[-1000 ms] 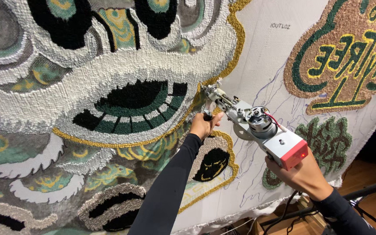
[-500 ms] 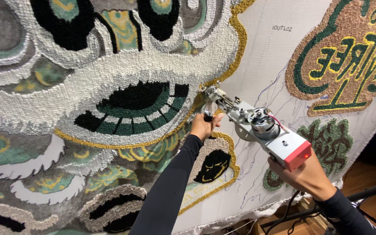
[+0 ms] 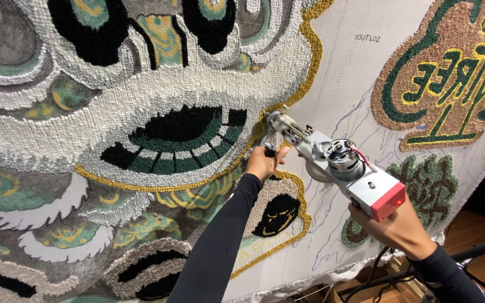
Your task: The person uses a pneumatic tufting gun to apply yarn to a large canvas featuring a skull design. They then switch to using scissors to trim the yarn loops along the edges of the design for a clean finish.
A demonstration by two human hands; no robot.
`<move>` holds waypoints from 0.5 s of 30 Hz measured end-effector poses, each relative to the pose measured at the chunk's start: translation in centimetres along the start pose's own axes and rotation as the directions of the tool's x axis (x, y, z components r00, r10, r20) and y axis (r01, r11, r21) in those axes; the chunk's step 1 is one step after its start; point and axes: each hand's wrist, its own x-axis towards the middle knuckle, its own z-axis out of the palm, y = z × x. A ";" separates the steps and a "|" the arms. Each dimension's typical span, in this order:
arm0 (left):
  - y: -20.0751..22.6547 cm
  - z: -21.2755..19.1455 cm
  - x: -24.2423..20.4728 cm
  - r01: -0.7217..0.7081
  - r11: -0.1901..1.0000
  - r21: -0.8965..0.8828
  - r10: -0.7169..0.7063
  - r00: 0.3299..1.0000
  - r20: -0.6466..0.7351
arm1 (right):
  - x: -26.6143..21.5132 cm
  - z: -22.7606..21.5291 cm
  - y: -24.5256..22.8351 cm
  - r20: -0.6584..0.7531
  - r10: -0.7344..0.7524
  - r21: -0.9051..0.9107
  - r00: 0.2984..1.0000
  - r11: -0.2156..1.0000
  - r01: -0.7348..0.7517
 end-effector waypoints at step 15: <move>-4.3 1.9 3.8 0.057 0.960 -0.276 -0.041 0.997 0.065 | 0.2 -0.2 -0.3 0.007 0.042 0.056 0.999 0.998 -0.043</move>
